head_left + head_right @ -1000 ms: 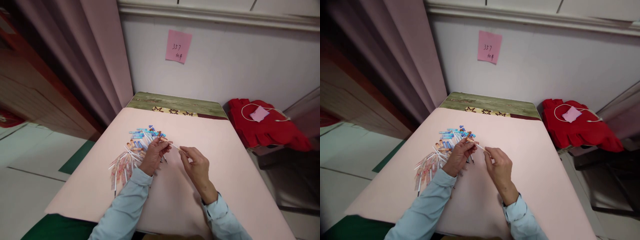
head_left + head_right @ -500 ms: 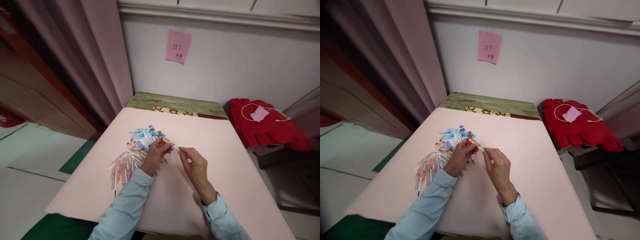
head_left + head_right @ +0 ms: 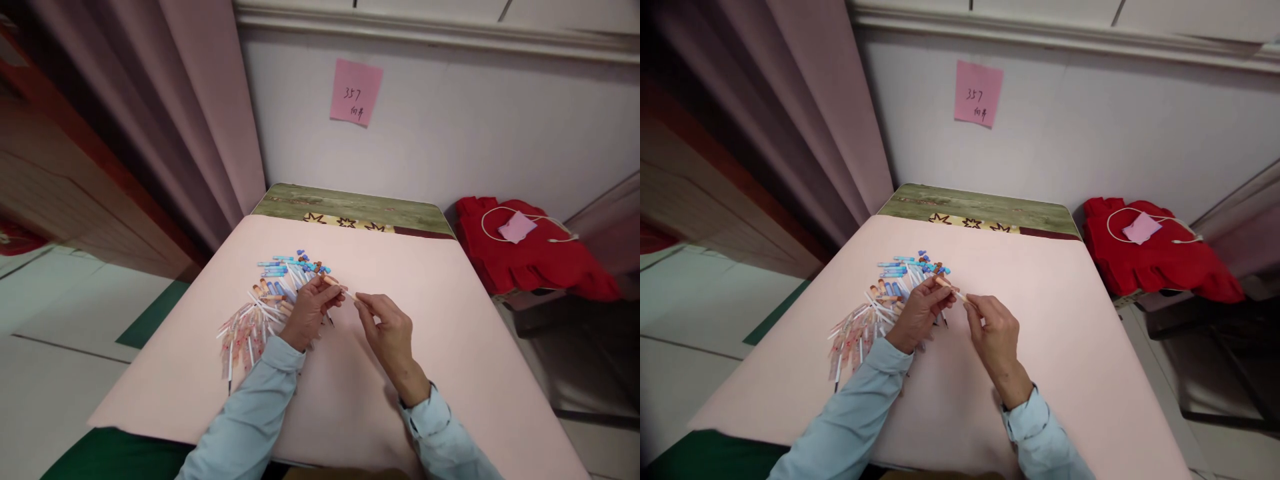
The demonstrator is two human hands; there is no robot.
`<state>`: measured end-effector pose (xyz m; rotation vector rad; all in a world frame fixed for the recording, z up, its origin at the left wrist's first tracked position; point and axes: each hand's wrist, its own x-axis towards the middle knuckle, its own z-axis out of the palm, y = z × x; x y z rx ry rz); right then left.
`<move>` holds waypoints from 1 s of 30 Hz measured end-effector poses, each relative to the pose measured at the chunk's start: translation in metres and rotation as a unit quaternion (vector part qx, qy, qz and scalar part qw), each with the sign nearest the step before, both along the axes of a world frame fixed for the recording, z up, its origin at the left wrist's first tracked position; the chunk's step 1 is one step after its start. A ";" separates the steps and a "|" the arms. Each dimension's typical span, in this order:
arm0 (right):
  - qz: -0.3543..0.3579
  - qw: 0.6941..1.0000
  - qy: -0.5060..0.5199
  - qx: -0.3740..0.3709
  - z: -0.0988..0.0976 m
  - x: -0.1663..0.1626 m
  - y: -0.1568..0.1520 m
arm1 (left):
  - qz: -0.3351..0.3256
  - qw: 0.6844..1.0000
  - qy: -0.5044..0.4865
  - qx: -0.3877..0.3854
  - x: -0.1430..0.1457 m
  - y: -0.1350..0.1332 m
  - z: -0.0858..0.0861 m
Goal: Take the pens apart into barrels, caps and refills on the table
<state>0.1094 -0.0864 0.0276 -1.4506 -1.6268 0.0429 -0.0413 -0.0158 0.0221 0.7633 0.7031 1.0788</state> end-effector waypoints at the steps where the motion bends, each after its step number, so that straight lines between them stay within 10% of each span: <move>1: -0.005 1.000 -0.002 0.000 -0.001 0.000 0.000 | -0.001 1.000 0.005 0.003 0.001 -0.001 0.000; 19: -0.019 0.999 0.033 -0.016 0.001 0.002 -0.003 | 0.064 0.990 -0.099 -0.073 -0.011 0.011 -0.002; 30: -0.057 0.993 -0.064 -0.087 -0.033 0.002 0.012 | 0.084 0.974 -0.192 -0.091 -0.017 0.014 0.000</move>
